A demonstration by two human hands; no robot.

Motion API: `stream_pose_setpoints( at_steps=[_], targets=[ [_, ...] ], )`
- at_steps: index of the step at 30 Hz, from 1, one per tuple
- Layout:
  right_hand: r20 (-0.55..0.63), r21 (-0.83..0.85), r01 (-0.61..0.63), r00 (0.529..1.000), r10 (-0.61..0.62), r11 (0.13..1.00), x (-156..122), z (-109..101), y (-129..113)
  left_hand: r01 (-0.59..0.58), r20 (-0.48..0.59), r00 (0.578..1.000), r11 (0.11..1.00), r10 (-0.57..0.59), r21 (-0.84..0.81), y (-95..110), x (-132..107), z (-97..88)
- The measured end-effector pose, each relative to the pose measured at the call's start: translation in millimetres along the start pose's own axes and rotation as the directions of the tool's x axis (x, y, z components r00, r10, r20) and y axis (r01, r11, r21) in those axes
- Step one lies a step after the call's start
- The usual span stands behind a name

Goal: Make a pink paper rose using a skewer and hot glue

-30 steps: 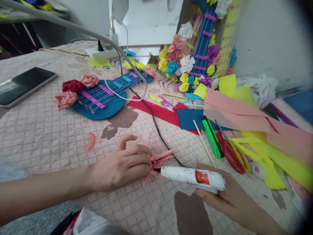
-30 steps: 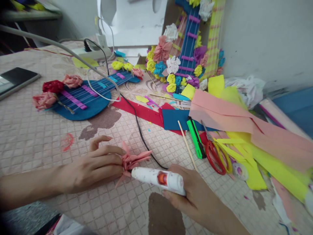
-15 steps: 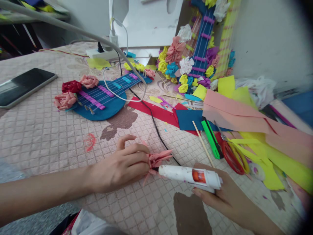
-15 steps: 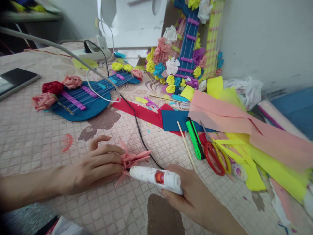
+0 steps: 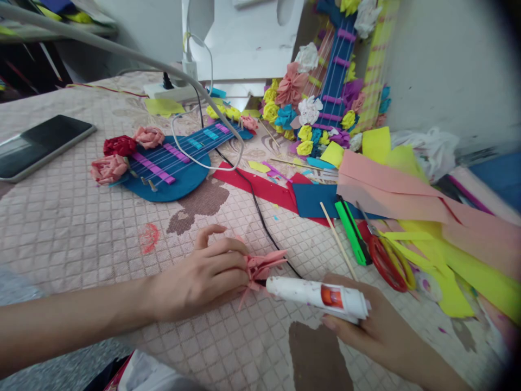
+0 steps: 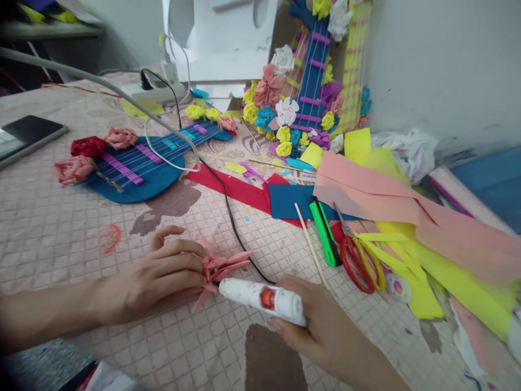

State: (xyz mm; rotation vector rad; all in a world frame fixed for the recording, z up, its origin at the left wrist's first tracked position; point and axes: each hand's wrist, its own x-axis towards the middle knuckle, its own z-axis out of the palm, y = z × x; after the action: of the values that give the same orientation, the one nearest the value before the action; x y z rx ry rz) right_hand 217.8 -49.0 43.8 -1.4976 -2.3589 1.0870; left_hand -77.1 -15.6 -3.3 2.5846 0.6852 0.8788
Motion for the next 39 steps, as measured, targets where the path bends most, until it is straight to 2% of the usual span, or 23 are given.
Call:
stream_pose_setpoints(
  at_steps=[8,15,18,22,25,27,33,36,39],
  targets=[
    [-0.055,0.025,0.092,0.994,-0.091,0.995,-2,-2,3,0.028,0.003,1.000,0.999,-0.028,-0.028,-2,1,0.9],
    [-0.121,0.080,0.048,0.992,-0.038,0.996,-8,0,18,0.074,0.027,0.997,0.995,-0.073,-0.072,-4,5,-0.7],
    [-0.210,0.047,0.049,0.977,-0.038,0.998,-10,-1,29,0.089,0.047,0.995,0.991,-0.084,-0.100,-5,4,0.2],
    [-0.386,0.007,0.028,0.922,-0.023,1.000,3,-7,31,0.106,0.048,0.994,0.987,-0.101,-0.122,-5,4,2.1],
    [-0.482,0.052,-0.046,0.874,0.065,0.998,31,-15,28,0.110,0.039,0.994,0.984,-0.106,-0.140,-5,5,3.1],
    [-0.554,0.060,-0.057,0.829,0.081,0.997,59,-22,29,0.111,0.034,0.994,0.983,-0.107,-0.149,-4,6,3.5],
    [-0.716,-0.104,-0.012,0.695,-0.066,0.995,162,-40,42,0.123,0.017,0.992,0.981,-0.122,-0.151,-3,5,4.4],
    [-0.747,-0.129,0.001,0.658,-0.098,0.992,205,-39,48,0.123,0.003,0.992,0.982,-0.124,-0.142,-3,4,4.9],
    [-0.753,-0.148,0.008,0.647,-0.118,0.989,229,-36,56,0.116,0.000,0.993,0.984,-0.117,-0.132,-2,5,4.5]
  ],
)
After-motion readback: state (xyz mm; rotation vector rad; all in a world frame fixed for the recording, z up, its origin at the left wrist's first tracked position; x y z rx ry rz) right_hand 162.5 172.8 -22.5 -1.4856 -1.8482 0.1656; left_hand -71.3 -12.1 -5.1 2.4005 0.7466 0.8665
